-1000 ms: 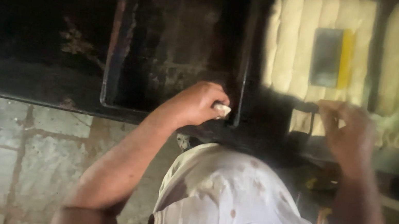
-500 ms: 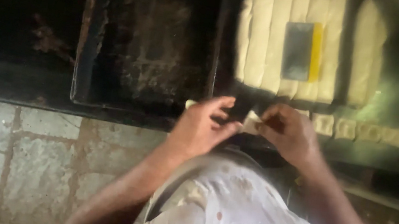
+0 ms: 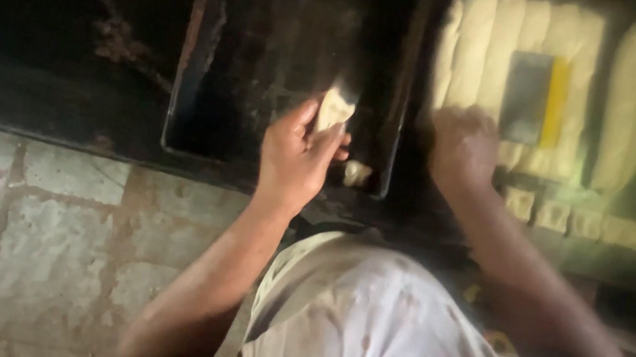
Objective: The recorder is shaping and placing small pieces of dough onto a baking tray.
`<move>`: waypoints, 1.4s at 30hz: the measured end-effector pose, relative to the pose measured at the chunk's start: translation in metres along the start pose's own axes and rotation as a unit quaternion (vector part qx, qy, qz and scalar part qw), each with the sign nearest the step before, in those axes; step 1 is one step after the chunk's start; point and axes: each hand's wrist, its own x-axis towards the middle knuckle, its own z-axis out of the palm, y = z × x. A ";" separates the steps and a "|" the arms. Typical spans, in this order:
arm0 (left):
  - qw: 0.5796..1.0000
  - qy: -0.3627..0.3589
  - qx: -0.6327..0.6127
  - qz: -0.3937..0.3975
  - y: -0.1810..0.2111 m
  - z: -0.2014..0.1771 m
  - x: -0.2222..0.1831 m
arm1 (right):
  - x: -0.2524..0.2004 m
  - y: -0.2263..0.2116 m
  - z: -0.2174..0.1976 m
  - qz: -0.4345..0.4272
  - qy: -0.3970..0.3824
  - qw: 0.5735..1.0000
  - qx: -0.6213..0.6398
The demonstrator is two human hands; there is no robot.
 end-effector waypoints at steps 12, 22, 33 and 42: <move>0.981 -0.114 0.141 0.068 -0.012 0.055 -0.002 | -0.076 0.020 -0.086 -0.012 -0.370 0.872 0.320; 0.958 -0.277 0.063 0.024 0.012 0.121 -0.023 | -0.054 0.038 -0.095 0.324 -0.062 0.846 0.419; 0.933 -0.198 -0.171 -0.245 -0.016 0.151 -0.022 | -0.082 0.043 -0.115 -0.006 0.120 0.946 0.302; 0.962 -0.153 0.224 0.002 0.023 0.165 -0.036 | -0.097 0.075 -0.117 0.020 0.002 0.939 0.344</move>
